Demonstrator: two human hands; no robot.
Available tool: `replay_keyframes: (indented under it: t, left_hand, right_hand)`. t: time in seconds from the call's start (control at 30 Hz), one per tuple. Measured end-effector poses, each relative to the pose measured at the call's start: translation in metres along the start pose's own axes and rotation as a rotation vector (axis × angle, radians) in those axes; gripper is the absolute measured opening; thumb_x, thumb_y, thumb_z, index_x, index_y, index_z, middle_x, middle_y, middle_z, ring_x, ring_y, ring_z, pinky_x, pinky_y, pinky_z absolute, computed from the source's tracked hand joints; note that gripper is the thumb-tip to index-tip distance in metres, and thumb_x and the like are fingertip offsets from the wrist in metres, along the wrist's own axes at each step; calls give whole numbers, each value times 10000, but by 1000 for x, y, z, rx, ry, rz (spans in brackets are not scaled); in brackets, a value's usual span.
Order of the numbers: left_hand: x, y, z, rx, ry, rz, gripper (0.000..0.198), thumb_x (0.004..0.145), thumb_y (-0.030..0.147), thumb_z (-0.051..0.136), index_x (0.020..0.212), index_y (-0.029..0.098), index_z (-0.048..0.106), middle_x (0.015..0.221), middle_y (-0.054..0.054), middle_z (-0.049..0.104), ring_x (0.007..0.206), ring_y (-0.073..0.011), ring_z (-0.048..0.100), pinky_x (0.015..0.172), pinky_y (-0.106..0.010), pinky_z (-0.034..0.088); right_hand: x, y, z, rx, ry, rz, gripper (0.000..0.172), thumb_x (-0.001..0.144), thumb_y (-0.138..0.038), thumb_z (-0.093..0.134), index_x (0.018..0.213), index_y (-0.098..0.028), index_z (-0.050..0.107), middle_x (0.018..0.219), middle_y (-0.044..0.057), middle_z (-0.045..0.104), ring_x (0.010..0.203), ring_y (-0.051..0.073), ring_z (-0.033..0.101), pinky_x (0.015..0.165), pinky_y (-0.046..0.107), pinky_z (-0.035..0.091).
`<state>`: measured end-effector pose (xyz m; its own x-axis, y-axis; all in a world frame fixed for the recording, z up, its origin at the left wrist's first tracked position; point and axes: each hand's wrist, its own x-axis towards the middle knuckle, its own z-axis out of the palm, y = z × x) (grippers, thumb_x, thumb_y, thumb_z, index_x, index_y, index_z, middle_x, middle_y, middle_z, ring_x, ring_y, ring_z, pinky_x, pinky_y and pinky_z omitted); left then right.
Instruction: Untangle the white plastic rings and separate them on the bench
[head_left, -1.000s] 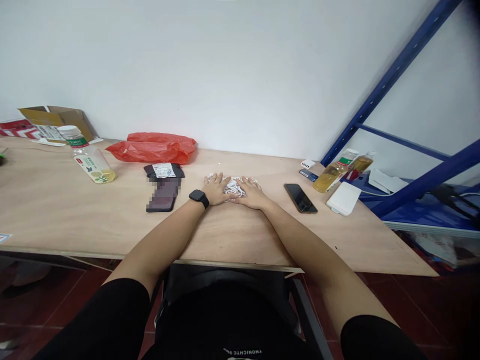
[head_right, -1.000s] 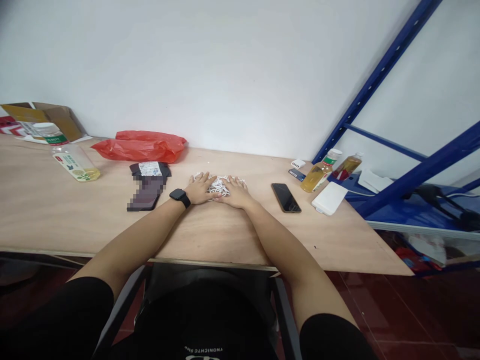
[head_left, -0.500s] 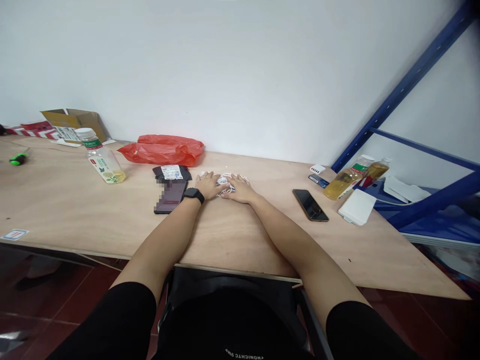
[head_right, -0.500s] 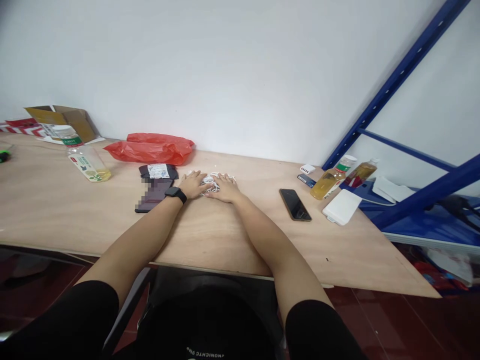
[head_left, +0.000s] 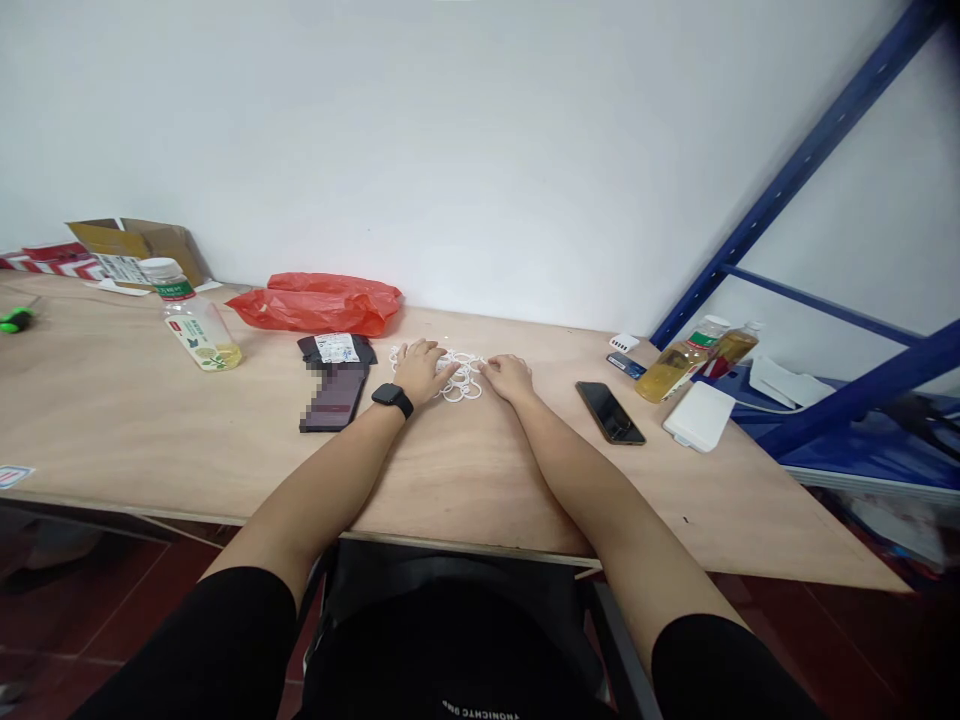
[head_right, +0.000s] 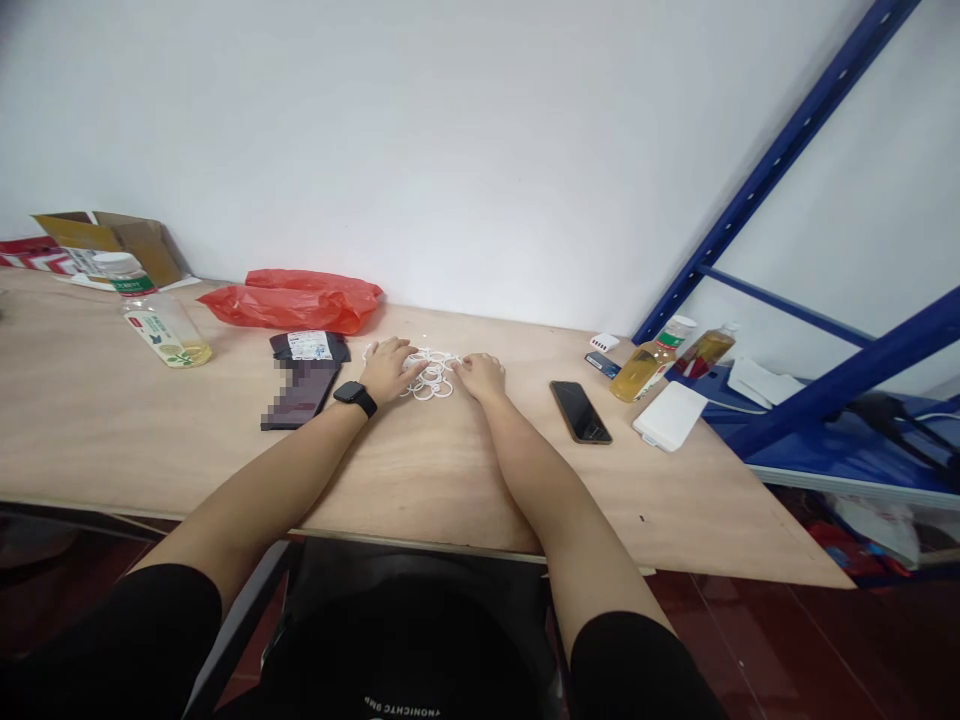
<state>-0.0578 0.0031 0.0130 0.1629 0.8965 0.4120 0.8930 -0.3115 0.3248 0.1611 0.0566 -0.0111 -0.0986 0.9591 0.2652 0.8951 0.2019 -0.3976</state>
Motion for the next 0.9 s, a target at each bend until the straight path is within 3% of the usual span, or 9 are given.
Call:
replay_keyframes:
  t: [0.2,0.37,0.5,0.63,0.77,0.9]
  left_hand:
    - [-9,27,1,-45,-13,186,394,892,497,546,1148,227,675,1307,-111,594,1285,-287,458,1143,-521,210]
    - [-12,36,1,-91,-37,237,374,891,484,562,1125,221,686,1250,-93,634,1221,-277,509,1097,-470,300]
    - [-15,44,-1,-234,1,218,416,946,465,485,1213,194,653,1212,-108,649,1131,-248,572,1026,-409,405]
    - [-19,57,-1,-479,-19,195,419,931,470,528,1210,189,665,1134,-97,669,875,-170,628,883,-327,494]
    - [-24,65,2,-622,-104,235,329,890,417,609,1109,195,715,937,-56,697,738,-132,588,743,-274,495]
    - [-25,66,3,-683,-76,264,296,860,401,655,1044,181,726,865,-43,680,701,-121,554,685,-256,472]
  right_hand:
    - [8,7,-2,52,25,132,235,755,-390,622,862,-230,756,1015,93,726,980,253,636,872,354,462]
    - [5,20,-20,182,34,198,141,703,-313,610,713,-198,692,807,61,715,775,203,628,715,288,453]
    - [-21,8,-37,301,77,64,109,702,-296,589,663,-205,635,698,3,670,675,161,585,646,259,418]
    - [-55,-9,-48,422,59,-83,99,712,-293,586,685,-205,624,674,-23,651,619,135,560,595,242,397]
    - [-73,-12,-56,495,37,-115,96,708,-280,598,711,-193,640,677,-18,654,606,127,551,580,236,396]
    - [-75,-10,-62,518,16,-194,91,713,-260,599,733,-185,646,698,-5,675,636,134,586,597,234,419]
